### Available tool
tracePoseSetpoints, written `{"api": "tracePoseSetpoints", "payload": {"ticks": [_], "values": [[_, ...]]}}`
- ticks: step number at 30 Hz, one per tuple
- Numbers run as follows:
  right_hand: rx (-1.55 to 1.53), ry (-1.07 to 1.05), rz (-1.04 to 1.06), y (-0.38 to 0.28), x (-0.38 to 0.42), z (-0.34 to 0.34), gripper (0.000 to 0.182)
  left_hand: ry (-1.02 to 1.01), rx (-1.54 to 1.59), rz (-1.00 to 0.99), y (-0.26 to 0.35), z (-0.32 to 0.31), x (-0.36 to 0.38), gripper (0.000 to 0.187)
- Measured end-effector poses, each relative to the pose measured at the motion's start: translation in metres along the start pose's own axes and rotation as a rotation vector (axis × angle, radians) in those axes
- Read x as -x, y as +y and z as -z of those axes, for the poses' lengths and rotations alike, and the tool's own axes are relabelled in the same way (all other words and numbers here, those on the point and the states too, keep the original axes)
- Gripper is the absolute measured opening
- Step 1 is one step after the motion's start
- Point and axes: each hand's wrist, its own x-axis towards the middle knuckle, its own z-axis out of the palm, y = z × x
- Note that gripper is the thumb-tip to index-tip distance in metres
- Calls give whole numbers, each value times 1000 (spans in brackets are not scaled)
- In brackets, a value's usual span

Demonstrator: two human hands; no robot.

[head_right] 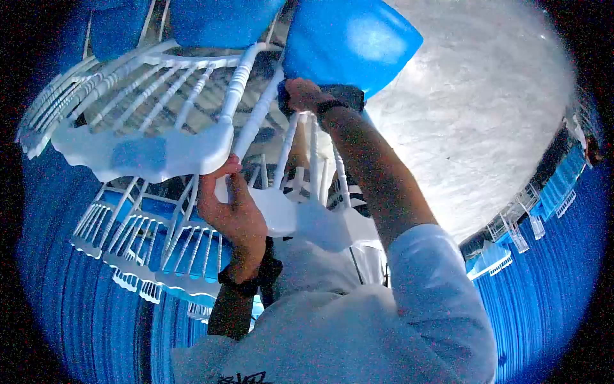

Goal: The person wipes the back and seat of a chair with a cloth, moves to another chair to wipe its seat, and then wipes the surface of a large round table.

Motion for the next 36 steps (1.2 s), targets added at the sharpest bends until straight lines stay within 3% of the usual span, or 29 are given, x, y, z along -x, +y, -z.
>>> {"api": "tracePoseSetpoints", "payload": {"ticks": [1,2,8,11,12,13,15,21,25,28,31,32,36], "values": [[32,-5,49,-1,2,1,40,8,23,17,0,0,1,9],[34,-169,88,0,1,6,39,6,6,5,4,2,2,11],[-43,-51,307,41,-1,3,36,0,-35,-32,1,4,2,12],[29,172,234,27,5,-15,31,-2,-12,-37,1,2,1,12],[-104,-98,-16,-5,11,11,27,-3,-10,-36,1,3,1,12],[4,204,105,-9,17,-9,23,-4,-11,-32,1,3,2,12],[-17,141,-33,-27,15,-8,25,5,-2,-30,-1,2,2,12],[39,-5,123,-8,-2,9,41,2,29,-64,-3,2,2,10],[-188,-214,78,-34,18,62,38,-11,29,-52,-1,4,2,9],[0,81,153,-20,4,23,36,-2,31,-41,-2,2,3,9],[94,193,58,-40,20,12,35,38,23,-88,-8,-1,4,6],[86,164,27,-45,20,12,35,57,22,-117,-9,-1,3,5],[-13,94,258,-2,-4,14,36,-15,40,-6,1,2,3,11]]}}
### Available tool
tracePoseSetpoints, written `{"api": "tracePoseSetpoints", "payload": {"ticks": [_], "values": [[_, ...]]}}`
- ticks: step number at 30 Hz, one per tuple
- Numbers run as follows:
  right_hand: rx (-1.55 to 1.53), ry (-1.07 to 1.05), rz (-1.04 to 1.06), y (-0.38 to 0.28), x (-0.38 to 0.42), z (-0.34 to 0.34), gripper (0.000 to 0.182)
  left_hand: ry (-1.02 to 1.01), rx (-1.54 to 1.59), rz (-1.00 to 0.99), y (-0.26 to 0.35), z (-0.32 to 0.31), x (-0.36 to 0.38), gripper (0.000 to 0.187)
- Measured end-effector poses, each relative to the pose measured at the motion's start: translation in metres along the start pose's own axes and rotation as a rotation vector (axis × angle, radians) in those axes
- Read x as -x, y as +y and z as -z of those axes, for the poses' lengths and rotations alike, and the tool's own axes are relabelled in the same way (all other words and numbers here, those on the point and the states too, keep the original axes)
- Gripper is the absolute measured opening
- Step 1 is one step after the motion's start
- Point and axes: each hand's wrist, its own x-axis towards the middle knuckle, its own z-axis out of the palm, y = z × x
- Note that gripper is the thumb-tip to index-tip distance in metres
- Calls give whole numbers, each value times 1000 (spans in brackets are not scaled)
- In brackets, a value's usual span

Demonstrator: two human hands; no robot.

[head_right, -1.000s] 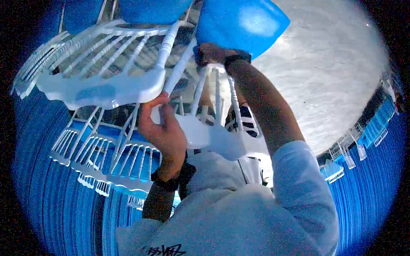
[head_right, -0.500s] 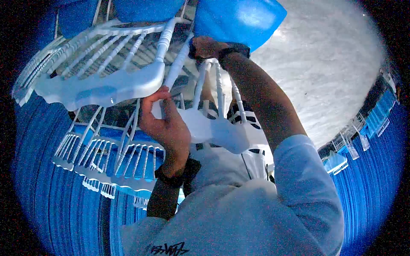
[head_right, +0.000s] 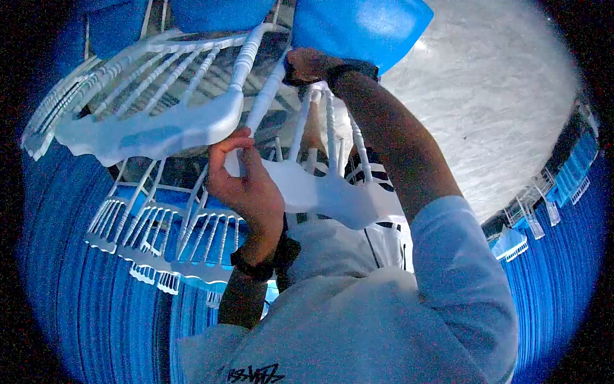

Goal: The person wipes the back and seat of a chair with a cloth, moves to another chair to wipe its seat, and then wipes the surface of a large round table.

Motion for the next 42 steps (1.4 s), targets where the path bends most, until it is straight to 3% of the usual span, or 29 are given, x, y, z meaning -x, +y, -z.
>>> {"api": "tracePoseSetpoints", "payload": {"ticks": [2,4,7,12,15,19,22,24,27,29,33,34,38,40,42], "values": [[-52,-191,-127,-28,2,43,37,11,67,11,-4,-1,1,11],[-120,-254,-93,-11,-6,39,43,9,26,-46,-5,-1,0,11],[-170,-201,-111,2,-4,42,38,21,12,-48,-5,-1,0,11],[112,-83,-4,3,3,3,31,13,9,-67,-7,-1,1,11],[32,11,-115,1,2,-18,28,13,21,-68,-7,-1,-1,10],[224,-134,-90,-13,8,0,23,21,20,-34,-7,-2,1,11],[-80,-185,-34,-14,14,27,18,8,-17,-55,-5,-1,0,11],[-192,-272,-114,-9,7,27,36,16,-37,-89,-6,0,-2,11],[-197,-183,-108,1,3,16,37,39,2,-82,-8,-3,-1,11],[83,-80,-4,0,1,7,23,55,69,-5,-5,-6,1,12],[194,-35,-169,-15,6,-14,45,38,48,-46,-8,-5,0,14],[145,118,-126,5,5,-40,39,34,49,-42,-7,-4,-1,14],[-160,-160,-293,16,18,-5,39,27,43,-23,-5,-5,-1,14],[-286,-215,-265,67,18,-15,38,31,43,-22,-5,-5,-1,13],[-292,-280,-250,78,30,-3,39,29,48,-22,-5,-4,-1,13]]}}
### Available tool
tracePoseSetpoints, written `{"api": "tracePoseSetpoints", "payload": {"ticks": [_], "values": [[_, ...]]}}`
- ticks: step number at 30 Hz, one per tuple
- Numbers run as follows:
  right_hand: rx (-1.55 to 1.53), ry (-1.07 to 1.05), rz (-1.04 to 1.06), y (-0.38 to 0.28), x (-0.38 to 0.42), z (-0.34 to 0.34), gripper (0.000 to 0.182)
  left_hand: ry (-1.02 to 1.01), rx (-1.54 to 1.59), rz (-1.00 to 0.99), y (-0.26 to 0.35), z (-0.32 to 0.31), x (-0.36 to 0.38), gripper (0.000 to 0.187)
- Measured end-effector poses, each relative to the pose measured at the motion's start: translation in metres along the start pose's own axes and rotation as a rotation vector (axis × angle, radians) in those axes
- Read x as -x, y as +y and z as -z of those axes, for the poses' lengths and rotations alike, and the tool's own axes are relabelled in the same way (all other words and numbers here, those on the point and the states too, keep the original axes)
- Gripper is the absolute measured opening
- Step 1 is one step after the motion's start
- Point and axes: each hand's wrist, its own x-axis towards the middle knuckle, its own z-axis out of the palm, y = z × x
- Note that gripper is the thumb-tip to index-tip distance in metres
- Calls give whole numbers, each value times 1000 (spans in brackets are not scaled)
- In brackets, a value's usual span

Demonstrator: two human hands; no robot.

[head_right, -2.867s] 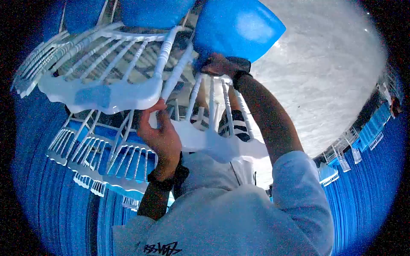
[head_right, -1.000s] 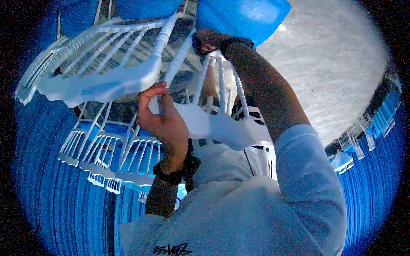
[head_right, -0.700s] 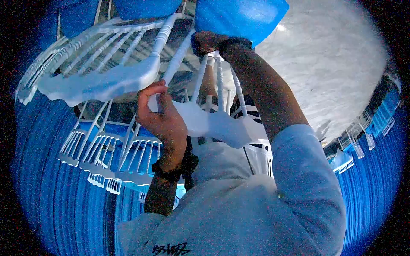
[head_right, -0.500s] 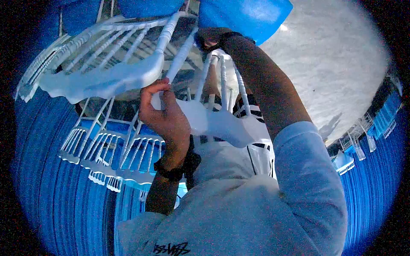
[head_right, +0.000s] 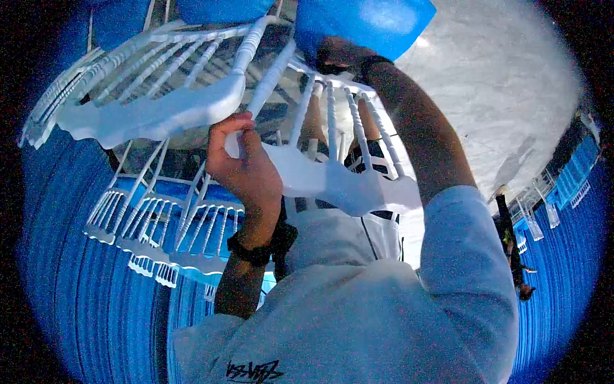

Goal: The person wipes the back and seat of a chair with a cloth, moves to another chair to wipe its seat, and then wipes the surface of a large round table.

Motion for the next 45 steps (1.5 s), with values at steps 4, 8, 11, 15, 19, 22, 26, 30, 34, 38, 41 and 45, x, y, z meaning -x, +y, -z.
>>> {"api": "tracePoseSetpoints", "payload": {"ticks": [4,8,11,15,19,22,26,30,34,38,41,45], "values": [[229,-94,-59,-7,59,6,43,-8,-39,-84,-1,1,-1,13],[402,53,-33,-6,74,-32,47,-1,-3,-73,-1,0,-1,13],[385,126,-63,18,49,-68,45,10,-22,-79,-1,1,-1,13],[152,12,-49,15,56,-45,40,10,-52,-104,-3,0,-1,13],[212,-43,5,20,50,-13,34,13,-46,-79,1,1,0,15],[387,-124,6,-21,87,17,34,5,-59,-69,1,0,-3,15],[518,-226,18,-6,97,-7,40,18,-49,-28,-2,0,0,14],[419,69,-45,16,97,-54,40,28,-91,-68,-4,0,-2,12],[478,91,82,34,89,-51,34,-12,-183,-88,-2,4,-2,8],[237,-19,-69,39,86,-15,21,4,-94,-49,-4,1,-3,10],[353,-62,-100,4,126,16,32,0,-100,-28,-1,2,1,11],[420,-55,-48,37,145,-10,43,-8,-96,-54,-4,4,-2,13]]}}
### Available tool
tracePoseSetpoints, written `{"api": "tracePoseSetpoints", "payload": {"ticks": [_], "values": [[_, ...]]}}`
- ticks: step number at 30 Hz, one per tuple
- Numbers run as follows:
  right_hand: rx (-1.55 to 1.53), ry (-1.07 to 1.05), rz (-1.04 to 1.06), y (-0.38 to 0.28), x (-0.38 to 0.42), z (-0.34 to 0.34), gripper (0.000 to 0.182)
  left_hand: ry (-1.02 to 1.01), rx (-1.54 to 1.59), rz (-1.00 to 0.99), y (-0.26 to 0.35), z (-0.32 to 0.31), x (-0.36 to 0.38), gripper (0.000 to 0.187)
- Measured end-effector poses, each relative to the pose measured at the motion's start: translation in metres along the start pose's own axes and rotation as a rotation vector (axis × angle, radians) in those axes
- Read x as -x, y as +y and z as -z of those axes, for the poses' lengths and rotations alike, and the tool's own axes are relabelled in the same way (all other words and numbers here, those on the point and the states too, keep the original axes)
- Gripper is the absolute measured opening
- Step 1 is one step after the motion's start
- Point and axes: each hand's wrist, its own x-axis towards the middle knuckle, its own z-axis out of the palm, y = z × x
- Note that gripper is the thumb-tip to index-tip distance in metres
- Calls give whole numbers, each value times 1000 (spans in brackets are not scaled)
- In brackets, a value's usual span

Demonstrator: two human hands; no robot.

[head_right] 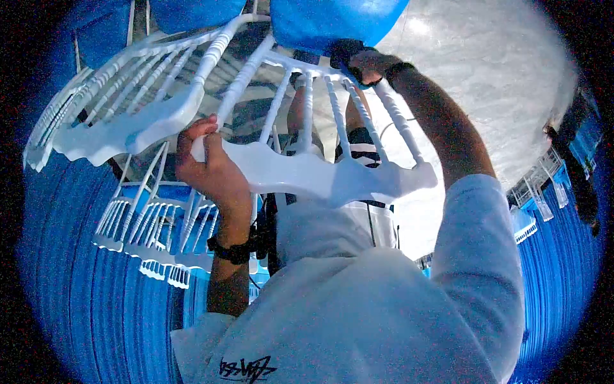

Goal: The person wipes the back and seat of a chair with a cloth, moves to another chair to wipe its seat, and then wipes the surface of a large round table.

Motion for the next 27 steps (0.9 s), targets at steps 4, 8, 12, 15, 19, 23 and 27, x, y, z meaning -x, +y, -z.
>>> {"api": "tracePoseSetpoints", "payload": {"ticks": [4,8,12,15,19,23,27], "values": [[80,83,-58,-13,-19,-37,39,15,52,-26,-5,-1,0,14],[5,48,-15,10,-33,-40,39,-17,-49,-51,-3,3,-1,16],[-267,41,107,44,-61,-52,41,12,-1,-21,-2,-1,-1,15],[-72,6,-2,21,-46,-40,40,2,-39,-48,-3,5,-1,13],[136,179,-20,-9,-25,-41,38,-3,-33,-43,-3,3,-2,13],[140,95,-78,-7,-33,-45,44,0,5,11,-2,1,-2,14],[105,-83,-32,-7,-43,-17,41,-6,-59,26,7,1,-2,13]]}}
